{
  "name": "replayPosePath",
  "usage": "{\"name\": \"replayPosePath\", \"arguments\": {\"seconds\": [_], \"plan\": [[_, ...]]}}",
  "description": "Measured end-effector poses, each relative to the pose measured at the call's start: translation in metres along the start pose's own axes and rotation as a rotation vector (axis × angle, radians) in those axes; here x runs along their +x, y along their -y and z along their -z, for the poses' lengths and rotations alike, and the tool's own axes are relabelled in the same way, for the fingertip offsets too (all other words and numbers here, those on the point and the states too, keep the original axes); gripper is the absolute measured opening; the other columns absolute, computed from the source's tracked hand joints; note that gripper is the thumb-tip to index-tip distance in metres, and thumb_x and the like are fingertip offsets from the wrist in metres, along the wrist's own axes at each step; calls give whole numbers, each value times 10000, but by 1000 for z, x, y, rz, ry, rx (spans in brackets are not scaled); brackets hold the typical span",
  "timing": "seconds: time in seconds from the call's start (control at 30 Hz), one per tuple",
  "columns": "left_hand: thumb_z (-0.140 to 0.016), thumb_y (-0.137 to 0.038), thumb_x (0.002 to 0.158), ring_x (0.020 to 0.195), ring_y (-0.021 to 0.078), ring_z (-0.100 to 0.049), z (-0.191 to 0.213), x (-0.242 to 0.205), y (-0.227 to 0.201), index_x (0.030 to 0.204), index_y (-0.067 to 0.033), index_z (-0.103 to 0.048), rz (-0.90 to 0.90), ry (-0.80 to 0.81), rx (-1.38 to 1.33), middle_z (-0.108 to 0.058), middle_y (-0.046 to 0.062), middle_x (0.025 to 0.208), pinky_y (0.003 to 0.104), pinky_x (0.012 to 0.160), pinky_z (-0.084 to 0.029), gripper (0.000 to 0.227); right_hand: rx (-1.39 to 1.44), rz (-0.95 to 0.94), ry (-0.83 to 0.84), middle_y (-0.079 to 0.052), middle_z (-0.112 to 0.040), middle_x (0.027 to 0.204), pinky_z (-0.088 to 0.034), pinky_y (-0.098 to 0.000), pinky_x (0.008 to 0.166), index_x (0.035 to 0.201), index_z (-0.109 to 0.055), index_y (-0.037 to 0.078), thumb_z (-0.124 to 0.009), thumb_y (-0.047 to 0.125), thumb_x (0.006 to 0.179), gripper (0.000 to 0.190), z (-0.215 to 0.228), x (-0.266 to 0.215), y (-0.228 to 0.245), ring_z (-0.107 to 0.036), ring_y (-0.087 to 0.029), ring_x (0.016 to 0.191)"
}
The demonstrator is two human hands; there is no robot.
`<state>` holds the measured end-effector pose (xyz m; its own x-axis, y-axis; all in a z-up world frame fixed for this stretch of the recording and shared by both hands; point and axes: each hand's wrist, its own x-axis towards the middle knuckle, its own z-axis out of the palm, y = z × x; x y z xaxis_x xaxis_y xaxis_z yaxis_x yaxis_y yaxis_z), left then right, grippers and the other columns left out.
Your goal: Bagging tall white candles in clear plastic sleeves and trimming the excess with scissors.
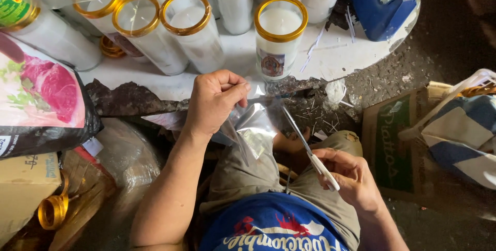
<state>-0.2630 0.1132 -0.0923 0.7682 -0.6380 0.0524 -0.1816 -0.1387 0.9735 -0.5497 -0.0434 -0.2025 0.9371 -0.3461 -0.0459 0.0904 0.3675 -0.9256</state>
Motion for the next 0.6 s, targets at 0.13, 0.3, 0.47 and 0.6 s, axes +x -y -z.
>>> {"name": "replayPosePath", "arguments": {"seconds": [0.13, 0.3, 0.47, 0.6], "plan": [[-702, -93, 852, 515, 69, -588, 0, -2, 1, 747, -25, -732, -7, 11, -17, -684, 57, 554, 215, 548, -489, 128, -43, -12, -21, -100, -666, 652, -477, -264, 520, 1295, -639, -122, -819, 385, 786, 741, -2, 3, 2, -601, -146, 585], [-701, -113, 842, 499, 45, -554, -3, -6, 2, 741, -38, -730, 40, 24, -20, -678, 38, 541, 209, 503, -471, 130, -29, -39, -43, -124, -648, 657, -457, -285, 537, 1284, -643, -131, -808, 322, 753, 717, -5, 6, 3, -584, -157, 586], [-684, -120, 869, 495, 69, -570, 2, -8, 4, 750, -41, -717, 31, 51, -24, -703, 56, 576, 221, 489, -460, 147, -14, 9, -35, -109, -649, 691, -433, -276, 511, 1275, -654, -129, -838, 388, 789, 733, -7, 6, 1, -577, -151, 573], [-644, -90, 908, 412, 23, -350, -1, -11, 10, 887, -27, -694, 28, 135, -151, -798, 152, 767, 193, 381, -264, 83, -46, 16, -15, -124, -660, 695, -461, -279, 508, 1287, -646, -125, -821, 358, 803, 706, -1, 8, -3, -597, -156, 582]]}}
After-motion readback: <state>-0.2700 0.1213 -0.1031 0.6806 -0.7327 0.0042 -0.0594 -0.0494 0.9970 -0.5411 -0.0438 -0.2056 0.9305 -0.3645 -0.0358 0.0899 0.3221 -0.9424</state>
